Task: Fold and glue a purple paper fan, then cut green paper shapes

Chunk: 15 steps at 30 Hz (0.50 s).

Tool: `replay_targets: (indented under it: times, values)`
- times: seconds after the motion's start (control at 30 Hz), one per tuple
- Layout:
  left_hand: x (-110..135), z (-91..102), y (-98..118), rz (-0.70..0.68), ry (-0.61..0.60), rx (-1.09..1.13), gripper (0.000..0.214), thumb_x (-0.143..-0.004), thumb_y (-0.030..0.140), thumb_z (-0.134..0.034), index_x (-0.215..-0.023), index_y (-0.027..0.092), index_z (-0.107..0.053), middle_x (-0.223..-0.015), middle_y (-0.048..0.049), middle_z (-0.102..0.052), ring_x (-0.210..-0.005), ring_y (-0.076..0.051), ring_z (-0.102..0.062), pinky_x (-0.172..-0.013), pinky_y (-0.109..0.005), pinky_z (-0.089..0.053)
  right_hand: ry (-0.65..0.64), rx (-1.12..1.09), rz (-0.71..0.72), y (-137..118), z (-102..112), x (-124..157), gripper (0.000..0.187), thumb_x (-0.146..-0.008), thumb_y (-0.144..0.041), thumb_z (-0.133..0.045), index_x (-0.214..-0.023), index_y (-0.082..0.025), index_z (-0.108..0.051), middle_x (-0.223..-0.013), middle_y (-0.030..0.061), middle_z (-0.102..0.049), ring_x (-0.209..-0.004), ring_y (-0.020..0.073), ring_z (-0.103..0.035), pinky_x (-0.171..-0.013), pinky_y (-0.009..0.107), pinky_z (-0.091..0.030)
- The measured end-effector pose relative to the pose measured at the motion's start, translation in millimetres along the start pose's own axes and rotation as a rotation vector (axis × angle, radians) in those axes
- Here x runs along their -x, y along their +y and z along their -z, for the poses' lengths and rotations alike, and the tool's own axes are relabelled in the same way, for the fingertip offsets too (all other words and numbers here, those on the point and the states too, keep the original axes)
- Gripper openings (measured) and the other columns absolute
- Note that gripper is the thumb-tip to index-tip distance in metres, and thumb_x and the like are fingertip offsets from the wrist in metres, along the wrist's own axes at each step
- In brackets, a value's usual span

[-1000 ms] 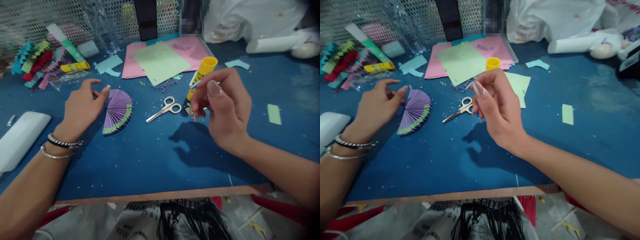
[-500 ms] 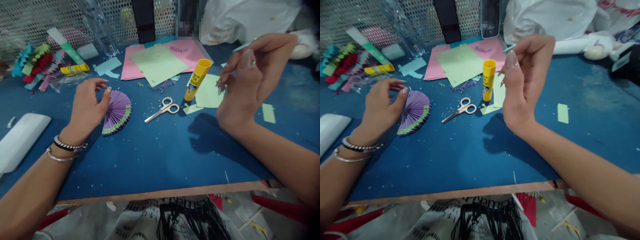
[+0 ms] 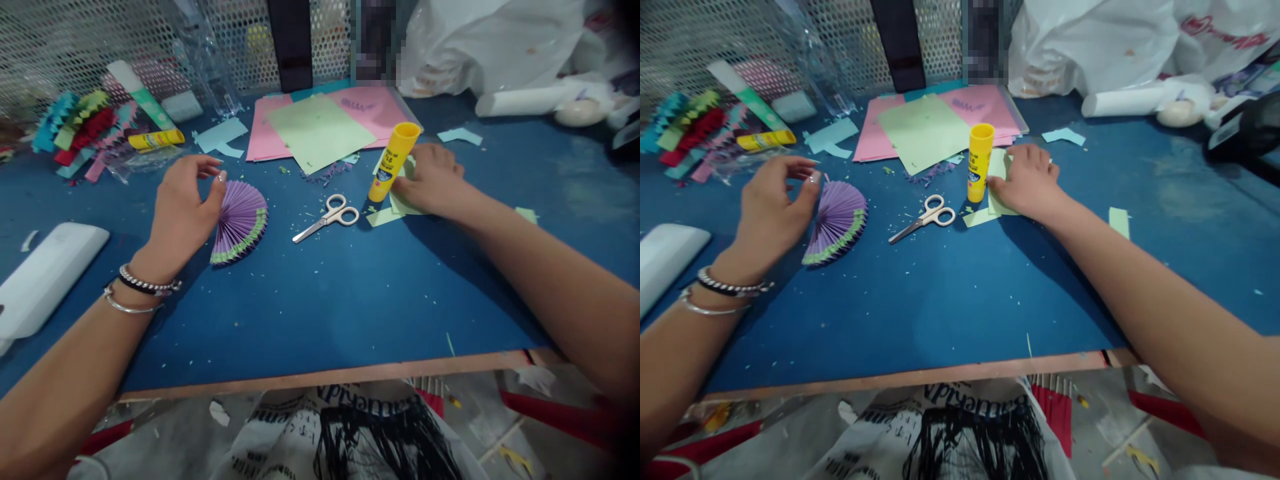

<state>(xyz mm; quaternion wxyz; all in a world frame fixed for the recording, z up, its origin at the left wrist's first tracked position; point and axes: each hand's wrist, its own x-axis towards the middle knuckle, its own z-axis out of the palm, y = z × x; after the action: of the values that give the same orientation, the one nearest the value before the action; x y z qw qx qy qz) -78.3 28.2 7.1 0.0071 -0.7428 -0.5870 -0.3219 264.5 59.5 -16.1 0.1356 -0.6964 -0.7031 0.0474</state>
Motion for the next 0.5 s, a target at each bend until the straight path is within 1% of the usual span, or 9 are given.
replay_targets:
  times: [0.07,0.1,0.17,0.27,0.33,0.4,0.43,0.5]
  values:
    - [0,0.0,0,0.007,0.003,0.011,0.03,-0.087,0.036,-0.045,-0.11,0.019,-0.054,-0.098,-0.0036,-0.058,-0.092,-0.018,-0.05,-0.084,-0.031,-0.037,-0.011,0.033,-0.016,0,1,3,0.062,-0.082,-0.046,-0.049,-0.128,-0.007,-0.037,-0.128,0.0232,-0.037,-0.12,0.0381,-0.03,-0.091,0.05,-0.025]
    - [0,0.0,1,0.013,0.005,0.013,0.03,-0.087,0.036,-0.045,-0.11,0.019,-0.054,-0.098,-0.0037,-0.058,-0.092,-0.018,-0.05,-0.084,-0.031,-0.037,-0.001,0.036,-0.034,0,2,4,0.064,-0.08,-0.05,-0.05,-0.128,-0.009,-0.038,-0.127,0.0217,-0.037,-0.119,0.0376,-0.03,-0.09,0.05,-0.025]
    - [0,0.0,1,0.023,0.006,0.014,0.031,-0.086,0.036,-0.046,-0.11,0.019,-0.054,-0.098,-0.0043,-0.059,-0.092,-0.018,-0.05,-0.084,-0.031,-0.037,0.042,0.068,-0.024,2,4,4,0.068,-0.077,-0.057,-0.051,-0.126,-0.011,-0.041,-0.125,0.0203,-0.038,-0.118,0.0374,-0.031,-0.089,0.049,-0.025]
    - [0,0.1,0,0.023,0.007,0.007,0.032,-0.086,0.037,-0.046,-0.111,0.019,-0.054,-0.098,-0.005,-0.059,-0.093,-0.019,-0.051,-0.084,-0.032,-0.037,0.075,0.093,-0.026,7,6,0,0.066,-0.075,-0.062,-0.05,-0.121,-0.013,-0.047,-0.123,0.0197,-0.04,-0.116,0.0368,-0.032,-0.087,0.048,-0.025]
    - [0,-0.1,0,0.015,0.004,-0.001,0.032,-0.087,0.037,-0.045,-0.111,0.018,-0.054,-0.098,-0.0056,-0.059,-0.093,-0.019,-0.051,-0.084,-0.032,-0.037,0.088,0.096,-0.046,11,7,-3,0.061,-0.075,-0.061,-0.05,-0.115,-0.014,-0.052,-0.12,0.0193,-0.043,-0.115,0.0363,-0.033,-0.085,0.048,-0.025]
    - [0,-0.5,0,0.012,0.003,0.0,0.032,-0.087,0.037,-0.045,-0.111,0.018,-0.054,-0.099,-0.0059,-0.059,-0.092,-0.019,-0.051,-0.084,-0.032,-0.038,0.105,0.063,-0.062,16,8,-7,0.052,-0.075,-0.056,-0.054,-0.105,-0.014,-0.057,-0.109,0.0171,-0.051,-0.109,0.0339,-0.037,-0.081,0.047,-0.026]
    - [1,-0.8,0,0.013,0.003,0.005,0.032,-0.087,0.036,-0.045,-0.111,0.018,-0.054,-0.098,-0.0058,-0.059,-0.092,-0.019,-0.051,-0.083,-0.032,-0.038,0.113,0.024,-0.058,18,8,-8,0.045,-0.075,-0.052,-0.056,-0.099,-0.014,-0.059,-0.099,0.0151,-0.054,-0.102,0.0309,-0.041,-0.078,0.045,-0.027]
    - [1,-1.3,1,0.015,0.006,0.019,0.031,-0.086,0.036,-0.046,-0.111,0.019,-0.054,-0.098,-0.0053,-0.059,-0.091,-0.019,-0.051,-0.083,-0.032,-0.038,0.119,-0.066,-0.023,21,9,-9,0.028,-0.075,-0.042,-0.06,-0.085,-0.015,-0.06,-0.08,0.0098,-0.055,-0.083,0.022,-0.046,-0.071,0.039,-0.03]
